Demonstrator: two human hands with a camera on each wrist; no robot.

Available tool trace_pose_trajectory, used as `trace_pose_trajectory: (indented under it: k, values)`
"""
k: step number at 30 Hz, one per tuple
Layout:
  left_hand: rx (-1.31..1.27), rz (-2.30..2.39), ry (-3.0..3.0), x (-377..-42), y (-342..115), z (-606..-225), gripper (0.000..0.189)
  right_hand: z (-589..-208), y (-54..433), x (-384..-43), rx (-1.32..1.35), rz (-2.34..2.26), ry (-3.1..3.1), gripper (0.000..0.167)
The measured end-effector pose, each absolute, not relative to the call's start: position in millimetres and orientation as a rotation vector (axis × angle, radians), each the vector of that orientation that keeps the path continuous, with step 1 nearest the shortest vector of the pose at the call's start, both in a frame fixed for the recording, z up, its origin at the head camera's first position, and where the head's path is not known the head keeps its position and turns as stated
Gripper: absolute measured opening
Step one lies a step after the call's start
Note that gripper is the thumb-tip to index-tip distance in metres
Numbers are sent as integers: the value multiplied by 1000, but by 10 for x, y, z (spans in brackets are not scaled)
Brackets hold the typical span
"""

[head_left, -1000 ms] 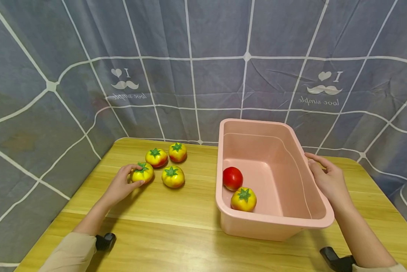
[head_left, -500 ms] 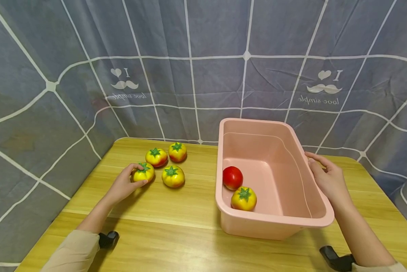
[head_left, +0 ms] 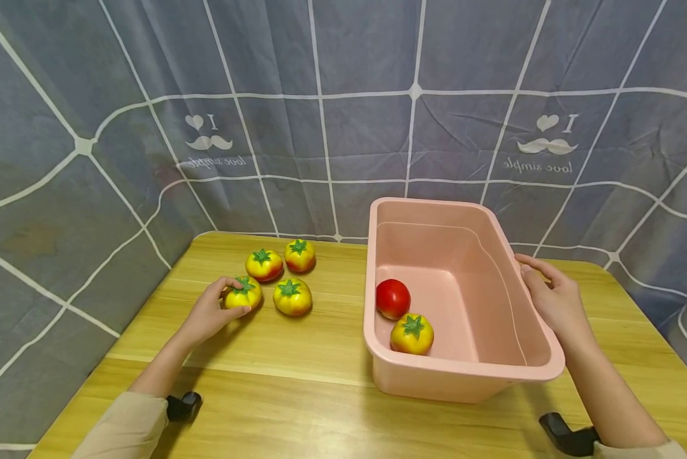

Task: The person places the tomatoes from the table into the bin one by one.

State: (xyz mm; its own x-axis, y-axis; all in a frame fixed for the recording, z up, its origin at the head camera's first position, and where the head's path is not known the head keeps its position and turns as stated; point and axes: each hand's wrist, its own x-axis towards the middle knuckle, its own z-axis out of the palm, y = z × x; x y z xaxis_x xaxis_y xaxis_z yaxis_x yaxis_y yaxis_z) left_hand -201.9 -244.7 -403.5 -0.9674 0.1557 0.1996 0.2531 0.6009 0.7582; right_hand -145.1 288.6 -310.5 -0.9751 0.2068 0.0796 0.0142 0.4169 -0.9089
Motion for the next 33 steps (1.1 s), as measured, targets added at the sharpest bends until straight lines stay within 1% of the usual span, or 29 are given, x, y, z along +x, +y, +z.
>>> trace_pose_trajectory:
  k: [5, 14, 22, 29, 33]
  values:
    - [-343, -1311, -2703, -1993, -2452, -4014, 36, -3098, 2882, -1456, -196, 1596, -2489, 44]
    - [-285, -1374, -2685, -1956, -2450, -3860, 43, -3083, 2885, -1452, -201, 1591, -2481, 41]
    - [-229, -1389, -2693, -1942, -2401, -3764, 55, -3096, 2884, -1462, -224, 1576, -2494, 43]
    - [-249, -1388, -2684, -1934, -2319, -3666, 72, -3095, 2876, -1458, -240, 1577, -2500, 43]
    - [-257, -1344, -2701, -1922, -2258, -3606, 75, -3096, 2878, -1459, -235, 1586, -2497, 43]
